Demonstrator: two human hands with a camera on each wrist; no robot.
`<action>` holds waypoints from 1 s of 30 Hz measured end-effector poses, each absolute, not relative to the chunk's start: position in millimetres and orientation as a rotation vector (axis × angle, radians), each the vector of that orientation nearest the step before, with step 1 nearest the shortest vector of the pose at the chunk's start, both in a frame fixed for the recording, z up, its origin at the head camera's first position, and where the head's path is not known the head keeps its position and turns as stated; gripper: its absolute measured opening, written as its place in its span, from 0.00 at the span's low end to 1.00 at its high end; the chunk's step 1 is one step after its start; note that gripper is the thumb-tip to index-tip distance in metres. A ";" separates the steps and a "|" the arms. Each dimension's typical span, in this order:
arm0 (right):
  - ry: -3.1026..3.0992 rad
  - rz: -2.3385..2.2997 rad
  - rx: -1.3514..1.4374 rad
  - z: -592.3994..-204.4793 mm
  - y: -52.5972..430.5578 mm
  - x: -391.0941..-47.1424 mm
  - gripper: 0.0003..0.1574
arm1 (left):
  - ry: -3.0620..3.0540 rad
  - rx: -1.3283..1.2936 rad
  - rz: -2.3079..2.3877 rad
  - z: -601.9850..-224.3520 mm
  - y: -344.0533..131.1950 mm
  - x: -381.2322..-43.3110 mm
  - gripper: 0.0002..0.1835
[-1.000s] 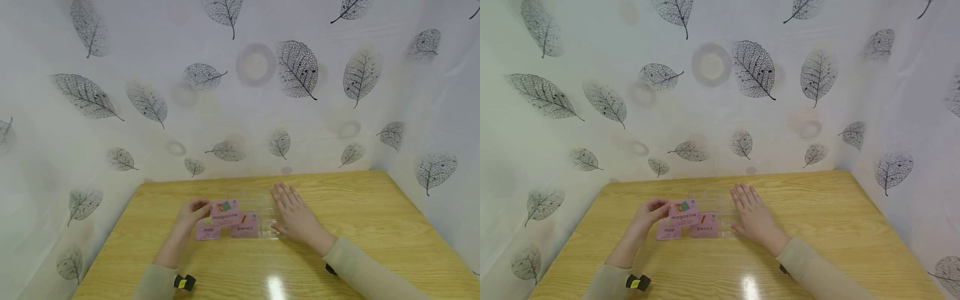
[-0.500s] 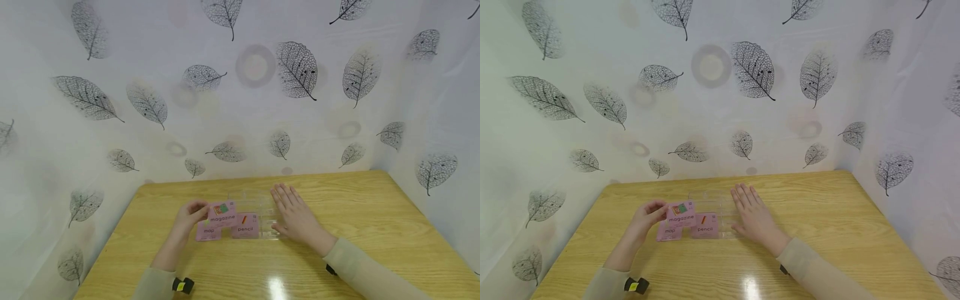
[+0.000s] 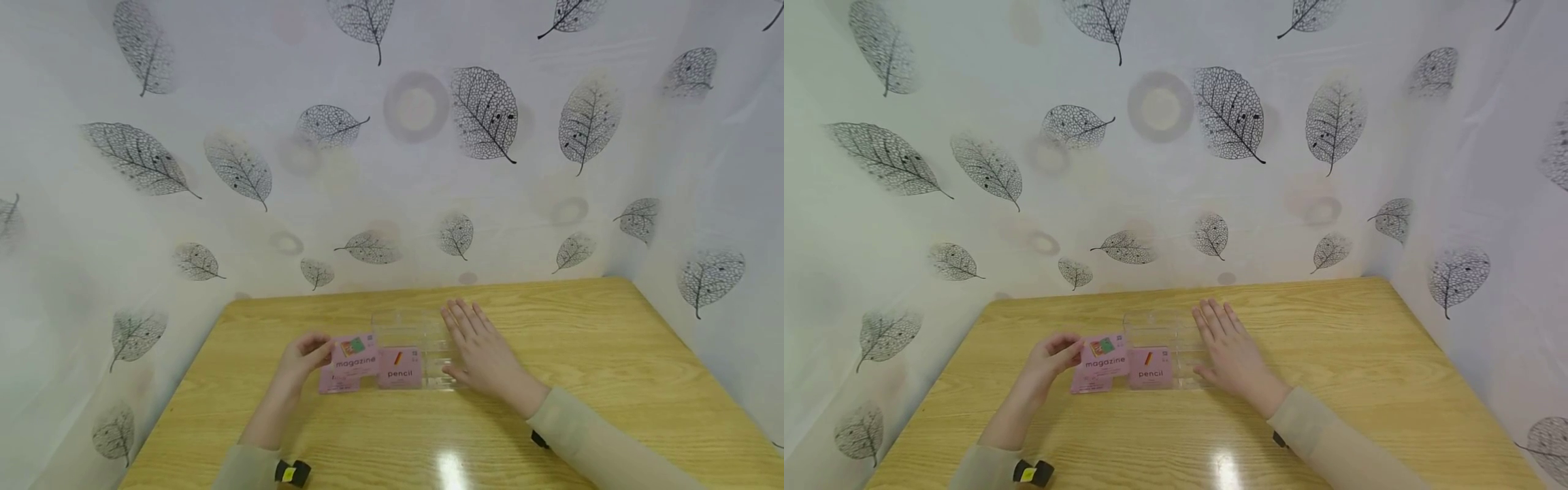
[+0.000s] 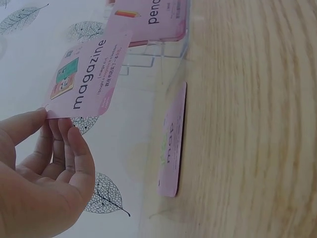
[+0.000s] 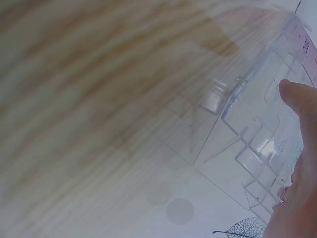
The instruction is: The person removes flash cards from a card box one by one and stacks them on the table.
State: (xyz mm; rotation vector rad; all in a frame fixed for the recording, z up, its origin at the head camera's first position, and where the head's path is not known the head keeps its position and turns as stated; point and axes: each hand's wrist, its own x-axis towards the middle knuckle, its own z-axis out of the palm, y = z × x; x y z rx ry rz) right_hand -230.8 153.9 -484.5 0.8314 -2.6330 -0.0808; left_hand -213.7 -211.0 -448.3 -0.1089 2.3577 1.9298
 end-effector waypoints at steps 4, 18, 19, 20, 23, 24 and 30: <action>-2.628 -0.067 0.828 -485.3 153.9 -230.7 0.70 | 2.367 -0.119 1.921 -451.1 -213.7 -211.4 0.10; -2.628 -0.061 0.831 -485.0 153.7 -229.9 0.70 | 2.368 -0.142 1.928 -461.7 -222.6 -207.6 0.11; -2.634 -0.065 0.830 -484.8 153.7 -230.0 0.70 | 2.362 -0.151 1.934 -461.8 -222.9 -207.7 0.10; -2.641 -0.070 0.828 -484.5 153.8 -230.1 0.70 | 2.361 -0.158 1.935 -462.1 -223.3 -207.7 0.10; -2.652 -0.079 0.827 -484.2 153.9 -230.3 0.70 | 2.360 -0.184 1.936 -463.0 -224.6 -207.5 0.09; -2.651 -0.081 0.827 -484.4 153.9 -230.5 0.70 | 2.364 -0.188 1.934 -463.8 -225.6 -207.7 0.09; -2.647 -0.094 0.825 -485.3 153.8 -230.9 0.70 | 2.378 -0.187 1.934 -470.4 -231.5 -209.8 0.09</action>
